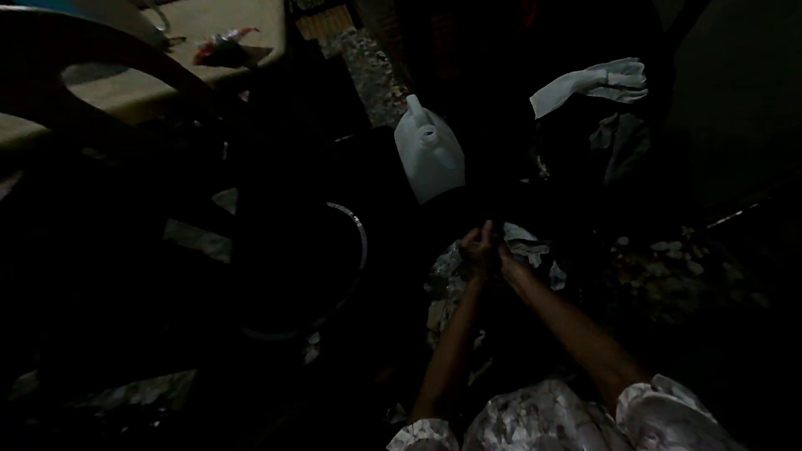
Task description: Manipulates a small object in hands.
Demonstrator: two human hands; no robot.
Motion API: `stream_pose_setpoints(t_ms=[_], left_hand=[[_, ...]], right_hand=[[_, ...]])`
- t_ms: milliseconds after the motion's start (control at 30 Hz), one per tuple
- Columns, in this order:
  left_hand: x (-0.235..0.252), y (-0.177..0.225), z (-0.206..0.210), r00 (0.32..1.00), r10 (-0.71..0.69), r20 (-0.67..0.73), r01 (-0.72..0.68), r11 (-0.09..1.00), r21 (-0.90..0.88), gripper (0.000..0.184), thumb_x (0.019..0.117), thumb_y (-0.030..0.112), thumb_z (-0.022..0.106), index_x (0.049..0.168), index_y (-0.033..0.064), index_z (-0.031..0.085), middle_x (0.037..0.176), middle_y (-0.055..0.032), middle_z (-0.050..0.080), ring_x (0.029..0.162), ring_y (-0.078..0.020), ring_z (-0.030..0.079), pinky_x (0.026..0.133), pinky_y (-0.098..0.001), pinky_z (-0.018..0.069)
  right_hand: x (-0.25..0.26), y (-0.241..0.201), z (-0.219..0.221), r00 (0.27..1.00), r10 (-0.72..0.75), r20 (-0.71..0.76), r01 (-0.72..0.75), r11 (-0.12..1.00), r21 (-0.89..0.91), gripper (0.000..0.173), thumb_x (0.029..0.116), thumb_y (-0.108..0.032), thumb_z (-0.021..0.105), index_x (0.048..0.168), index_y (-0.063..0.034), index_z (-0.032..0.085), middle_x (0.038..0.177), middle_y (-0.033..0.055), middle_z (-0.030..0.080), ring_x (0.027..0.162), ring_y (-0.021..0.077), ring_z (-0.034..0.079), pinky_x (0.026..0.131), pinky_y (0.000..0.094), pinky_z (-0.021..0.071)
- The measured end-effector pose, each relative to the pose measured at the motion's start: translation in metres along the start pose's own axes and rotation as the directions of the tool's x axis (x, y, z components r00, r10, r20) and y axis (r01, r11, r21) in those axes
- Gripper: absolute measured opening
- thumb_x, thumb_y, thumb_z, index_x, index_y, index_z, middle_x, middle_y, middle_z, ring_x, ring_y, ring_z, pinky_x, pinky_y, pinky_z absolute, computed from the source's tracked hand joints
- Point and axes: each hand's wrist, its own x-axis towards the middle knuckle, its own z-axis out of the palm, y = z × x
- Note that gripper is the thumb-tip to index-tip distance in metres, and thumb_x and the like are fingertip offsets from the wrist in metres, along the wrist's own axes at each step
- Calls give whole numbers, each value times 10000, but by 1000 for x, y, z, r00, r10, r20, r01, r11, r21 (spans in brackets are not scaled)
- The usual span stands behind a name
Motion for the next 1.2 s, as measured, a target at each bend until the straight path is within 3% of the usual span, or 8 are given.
stream_pose_setpoints(t_ms=[167, 267, 333, 567, 767, 900, 1033, 1200], left_hand=[[46, -63, -61, 869, -466, -166, 490, 856, 164, 568, 1110, 400, 405, 1030, -76, 705, 996, -248, 690, 926, -339, 657, 881, -524, 507], [62, -86, -84, 865, -481, -143, 497, 859, 123, 549, 1134, 366, 300, 1255, -75, 604, 1221, -268, 621, 1113, -347, 599, 984, -507, 462], [70, -88, -94, 880, -460, -119, 473, 874, 116, 539, 1131, 358, 321, 1357, -79, 540, 1340, -293, 579, 1241, -374, 570, 1066, -514, 439], [78, -58, -108, 857, -496, -138, 494, 868, -51, 416, 1131, 261, 365, 1237, -72, 590, 1040, -179, 616, 829, -181, 554, 739, -317, 466], [75, -65, -120, 914, -384, 135, 392, 919, -39, 277, 1040, 142, 589, 1224, -64, 609, 1159, -203, 645, 995, -212, 624, 885, -372, 524], [61, -76, -140, 779, -164, 605, 328, 929, -171, 586, 879, 271, 713, 1343, -49, 547, 1173, -89, 668, 986, -86, 642, 884, -269, 543], [53, -56, -138, 767, -165, 620, 361, 910, -204, 457, 721, 31, 775, 1134, -8, 583, 916, 23, 681, 826, -23, 648, 791, -232, 561], [39, -16, -116, 918, -252, 306, 318, 929, -189, 197, 919, -110, 567, 1113, -75, 567, 846, -18, 621, 721, 4, 591, 694, -170, 519]], right_hand=[[24, -36, -10, 987, 25, 161, -3, 991, -134, 522, 1092, -451, 402, 1376, -36, 543, 1212, 176, 618, 1033, 239, 620, 863, 398, 537], [60, -36, -17, 973, -92, 214, 162, 927, -339, 527, 1113, -441, 342, 1490, -101, 482, 1291, 180, 599, 1009, 240, 593, 826, 398, 504], [95, -22, -22, 958, -141, 251, 250, 839, -483, 548, 1112, -409, 379, 1567, -104, 394, 1521, 200, 479, 1296, 336, 533, 1019, 529, 454], [105, 93, -3, 955, 139, 262, 244, 136, -960, 735, 1008, -524, 548, 1567, -75, 392, 1617, 318, 256, 1483, 539, 236, 1166, 720, 202], [37, 96, 41, 794, 395, 462, 334, 351, -875, 501, 1009, -306, 613, 1393, 10, 555, 1368, 262, 579, 1286, 410, 548, 1081, 603, 413], [27, 6, 56, 743, 100, 662, 493, 586, -643, 377, 1052, -131, 542, 1383, 46, 574, 1394, 252, 578, 1308, 324, 548, 1133, 445, 397], [13, -51, 54, 654, -88, 751, 597, 669, -442, 323, 1037, -135, 582, 1302, 45, 624, 1236, 213, 658, 1101, 243, 646, 1000, 399, 509], [-9, -93, 35, 681, -385, 623, 615, 763, -201, 273, 1038, -98, 543, 1232, 80, 617, 1058, 98, 667, 855, 41, 627, 795, 228, 546]])
